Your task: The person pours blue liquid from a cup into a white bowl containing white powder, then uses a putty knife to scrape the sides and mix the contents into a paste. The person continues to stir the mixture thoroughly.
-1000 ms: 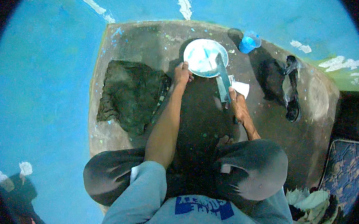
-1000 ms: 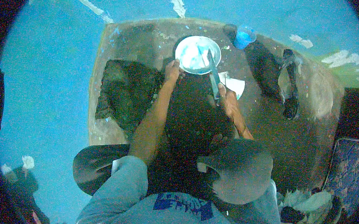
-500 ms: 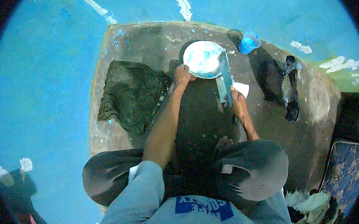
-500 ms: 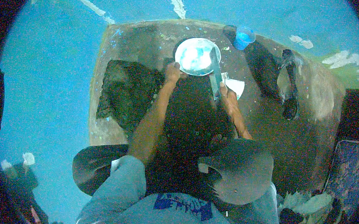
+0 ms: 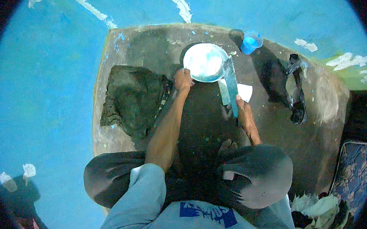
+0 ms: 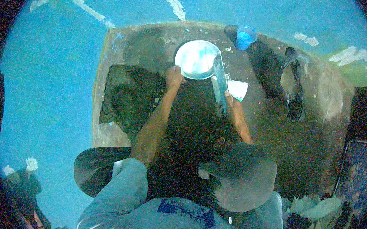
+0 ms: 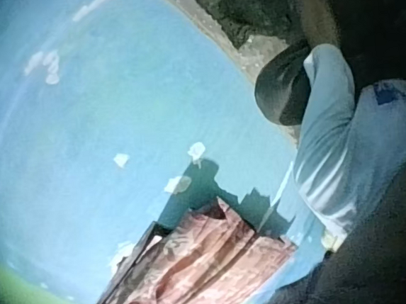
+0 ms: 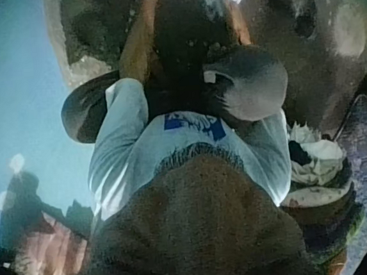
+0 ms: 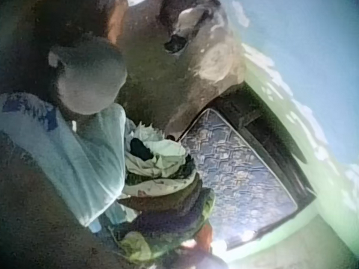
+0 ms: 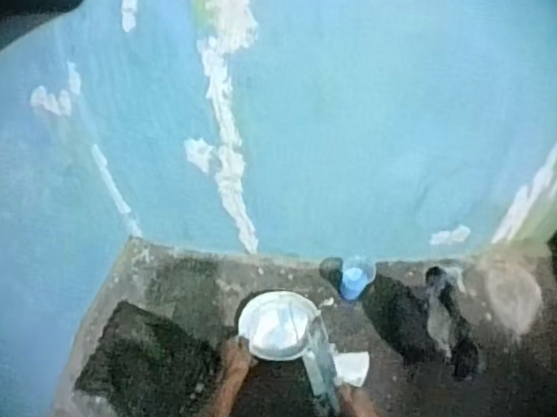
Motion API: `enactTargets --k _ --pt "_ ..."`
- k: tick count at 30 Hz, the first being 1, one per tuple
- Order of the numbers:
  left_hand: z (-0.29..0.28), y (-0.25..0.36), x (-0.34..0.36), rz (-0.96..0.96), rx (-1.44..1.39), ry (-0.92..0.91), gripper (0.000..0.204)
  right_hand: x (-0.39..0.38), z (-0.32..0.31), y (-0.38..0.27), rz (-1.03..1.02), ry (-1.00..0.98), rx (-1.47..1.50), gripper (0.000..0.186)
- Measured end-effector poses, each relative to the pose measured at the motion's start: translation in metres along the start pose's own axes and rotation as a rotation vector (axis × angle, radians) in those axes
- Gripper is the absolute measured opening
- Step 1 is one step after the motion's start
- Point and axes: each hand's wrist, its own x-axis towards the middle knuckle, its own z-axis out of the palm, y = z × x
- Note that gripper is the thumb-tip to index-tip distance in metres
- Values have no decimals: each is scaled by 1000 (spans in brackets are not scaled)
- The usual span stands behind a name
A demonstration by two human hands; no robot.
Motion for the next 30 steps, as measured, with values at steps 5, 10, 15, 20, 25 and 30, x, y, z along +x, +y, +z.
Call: enactTargets --k 5,10,15,20,25,30 --pt "4 1 -4 16 -61 3 31 3 -1 -1 23 -80 103 60" --pt "5 -6 1 -51 -168 -24 29 8 7 0 -8 -69 114 58" --pt "9 5 -15 -104 -156 16 31 -10 10 -20 -124 -99 71 55" --pt "9 -7 -10 -121 -378 -18 41 16 26 5 -423 14 -125 47" --pt "6 8 -21 -80 -219 -2 44 17 25 3 -291 4 -55 45" --pt "1 6 -21 -80 -247 -9 43 8 21 -30 12 -103 -140 45"
